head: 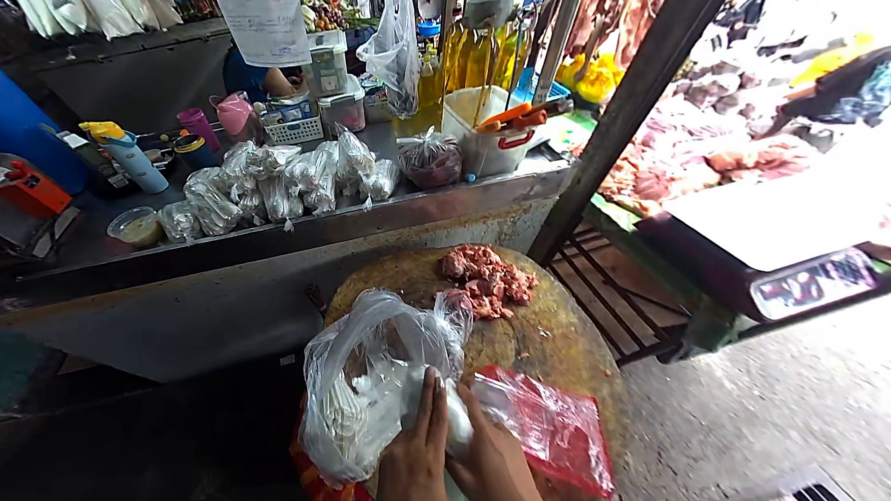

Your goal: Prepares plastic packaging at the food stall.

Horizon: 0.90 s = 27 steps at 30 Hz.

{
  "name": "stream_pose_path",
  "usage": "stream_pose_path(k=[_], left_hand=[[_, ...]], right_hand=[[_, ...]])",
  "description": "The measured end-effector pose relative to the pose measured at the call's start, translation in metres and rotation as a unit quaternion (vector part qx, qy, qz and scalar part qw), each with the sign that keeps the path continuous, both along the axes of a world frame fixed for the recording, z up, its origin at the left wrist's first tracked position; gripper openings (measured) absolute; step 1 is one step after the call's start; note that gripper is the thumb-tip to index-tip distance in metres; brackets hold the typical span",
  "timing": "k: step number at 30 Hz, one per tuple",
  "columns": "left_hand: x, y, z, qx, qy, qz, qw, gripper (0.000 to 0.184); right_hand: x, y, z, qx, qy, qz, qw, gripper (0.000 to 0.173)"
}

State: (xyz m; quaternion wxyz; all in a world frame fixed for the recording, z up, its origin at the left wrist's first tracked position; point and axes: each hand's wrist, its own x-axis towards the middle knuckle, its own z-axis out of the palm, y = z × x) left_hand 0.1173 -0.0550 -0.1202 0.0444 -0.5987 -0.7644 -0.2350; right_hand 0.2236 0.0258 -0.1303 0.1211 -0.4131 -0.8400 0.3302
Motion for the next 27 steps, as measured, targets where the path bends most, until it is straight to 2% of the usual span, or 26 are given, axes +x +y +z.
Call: stream_pose_path(k=[2, 5, 7, 10, 13, 15, 17, 21, 23, 25, 27], left_hand=[[0.003, 0.003, 0.001, 0.019, -0.038, -0.039, 0.998, 0.077], [0.008, 0.004, -0.006, 0.034, -0.059, -0.084, 0.994, 0.066], [0.007, 0.004, -0.010, 0.067, -0.029, -0.085, 0.994, 0.056], [-0.001, 0.004, -0.018, 0.141, 0.003, -0.061, 0.988, 0.035], [-0.012, 0.011, -0.033, 0.219, -0.025, -0.085, 0.972, 0.021], [-0.016, 0.016, -0.037, 0.250, -0.065, -0.104, 0.960, 0.013], [-0.021, 0.017, -0.039, 0.264, -0.100, -0.083, 0.956, 0.014], [-0.030, 0.015, -0.039, 0.252, -0.110, -0.034, 0.961, 0.015], [-0.025, 0.008, -0.041, 0.218, -0.129, -0.061, 0.965, 0.019], [-0.011, 0.002, -0.043, 0.186, -0.164, -0.094, 0.964, 0.019], [0.005, -0.002, -0.050, 0.158, -0.259, -0.086, 0.949, 0.018]], right_hand=[[-0.002, -0.003, -0.008, 0.082, 0.015, 0.015, 0.996, 0.083], [-0.002, 0.002, -0.013, 0.137, 0.004, 0.003, 0.991, 0.070], [0.000, 0.007, -0.013, 0.119, 0.006, -0.016, 0.993, 0.079], [0.005, 0.016, -0.011, -0.010, 0.005, -0.047, 0.999, 0.097], [0.008, 0.019, -0.010, -0.151, 0.046, -0.056, 0.986, 0.095], [0.011, 0.020, -0.014, -0.245, 0.129, -0.052, 0.960, 0.091], [0.012, 0.017, -0.014, -0.311, 0.219, -0.059, 0.923, 0.085], [0.013, 0.011, -0.010, -0.390, 0.295, -0.104, 0.866, 0.078], [0.012, 0.012, -0.012, -0.363, 0.264, -0.121, 0.885, 0.082], [0.011, 0.016, -0.014, -0.274, 0.133, -0.105, 0.947, 0.089], [0.008, 0.020, -0.009, -0.225, -0.023, -0.080, 0.971, 0.098]])
